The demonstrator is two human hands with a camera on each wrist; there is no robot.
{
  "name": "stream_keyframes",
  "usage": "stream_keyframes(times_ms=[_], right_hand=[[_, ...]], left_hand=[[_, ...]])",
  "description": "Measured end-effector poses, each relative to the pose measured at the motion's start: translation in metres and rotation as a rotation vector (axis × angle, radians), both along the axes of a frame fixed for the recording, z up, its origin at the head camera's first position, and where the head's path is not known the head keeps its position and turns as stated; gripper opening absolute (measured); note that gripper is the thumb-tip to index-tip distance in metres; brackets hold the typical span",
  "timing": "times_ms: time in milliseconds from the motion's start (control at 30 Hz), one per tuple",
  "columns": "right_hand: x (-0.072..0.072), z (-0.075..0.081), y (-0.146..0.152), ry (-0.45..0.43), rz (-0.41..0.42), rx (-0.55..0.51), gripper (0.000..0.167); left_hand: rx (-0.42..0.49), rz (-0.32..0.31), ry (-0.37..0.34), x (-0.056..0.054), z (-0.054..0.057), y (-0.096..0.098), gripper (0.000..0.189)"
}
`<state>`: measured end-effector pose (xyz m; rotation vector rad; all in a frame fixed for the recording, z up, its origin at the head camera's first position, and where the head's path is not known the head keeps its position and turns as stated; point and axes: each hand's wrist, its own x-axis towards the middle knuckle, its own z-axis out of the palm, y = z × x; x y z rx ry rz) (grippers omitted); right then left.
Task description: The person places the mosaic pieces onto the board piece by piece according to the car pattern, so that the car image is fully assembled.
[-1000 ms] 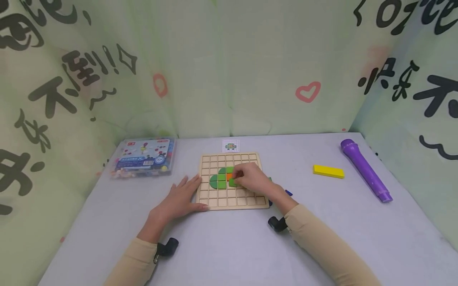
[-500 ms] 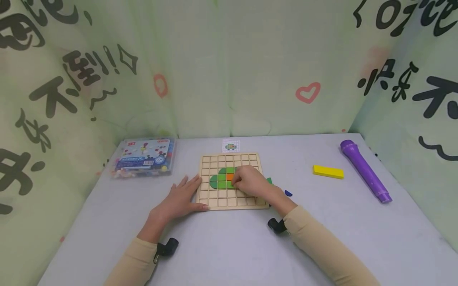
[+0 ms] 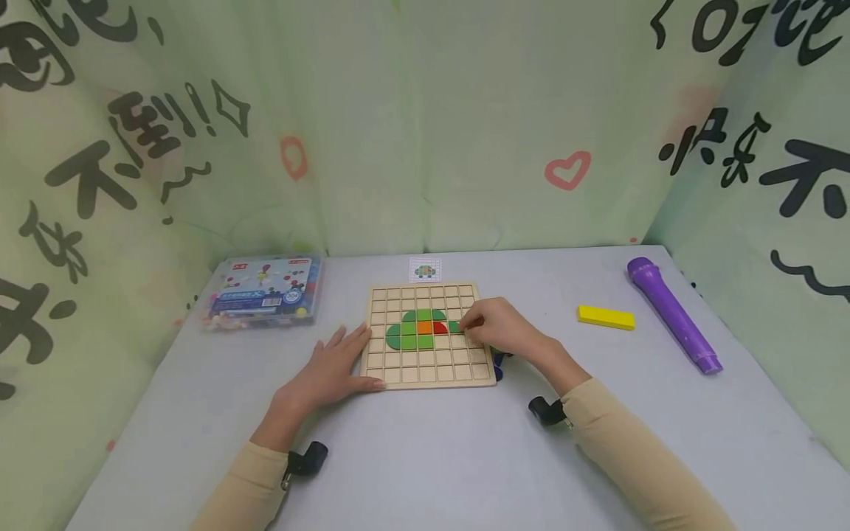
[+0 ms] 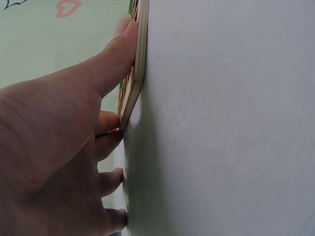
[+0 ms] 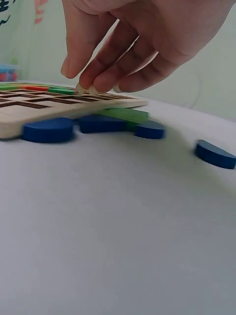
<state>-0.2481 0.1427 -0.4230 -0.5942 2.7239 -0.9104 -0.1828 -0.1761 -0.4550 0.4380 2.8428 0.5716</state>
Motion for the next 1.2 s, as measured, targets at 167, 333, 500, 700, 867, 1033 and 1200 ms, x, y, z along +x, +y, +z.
stream_keyframes(times_ms=[167, 333, 500, 700, 867, 1033, 1200], right_hand=[[0.0, -0.001, 0.022, 0.003, -0.032, 0.051, 0.016], [0.004, -0.002, 0.039, 0.005, -0.015, 0.081, 0.012], [0.006, -0.003, 0.047, -0.027, 0.01, 0.107, 0.017], [0.006, -0.005, 0.047, -0.024, 0.005, 0.122, 0.02], [0.006, -0.003, 0.045, -0.013, -0.008, 0.143, 0.019], [0.007, 0.0, 0.043, -0.03, -0.018, 0.148, 0.019], [0.007, -0.002, 0.044, -0.049, -0.038, 0.119, 0.017]], left_hand=[[-0.002, 0.001, -0.006, 0.0, 0.001, 0.001, 0.103], [-0.007, 0.0, -0.003, 0.001, 0.003, 0.001, 0.102], [-0.007, 0.005, -0.006, 0.002, 0.004, 0.001, 0.102], [0.002, 0.005, -0.008, 0.002, 0.004, 0.002, 0.102], [0.001, 0.004, -0.009, 0.002, 0.002, 0.001, 0.102], [0.004, 0.005, -0.006, 0.001, 0.001, 0.001, 0.102], [0.006, 0.004, -0.006, 0.001, 0.001, 0.0, 0.103]])
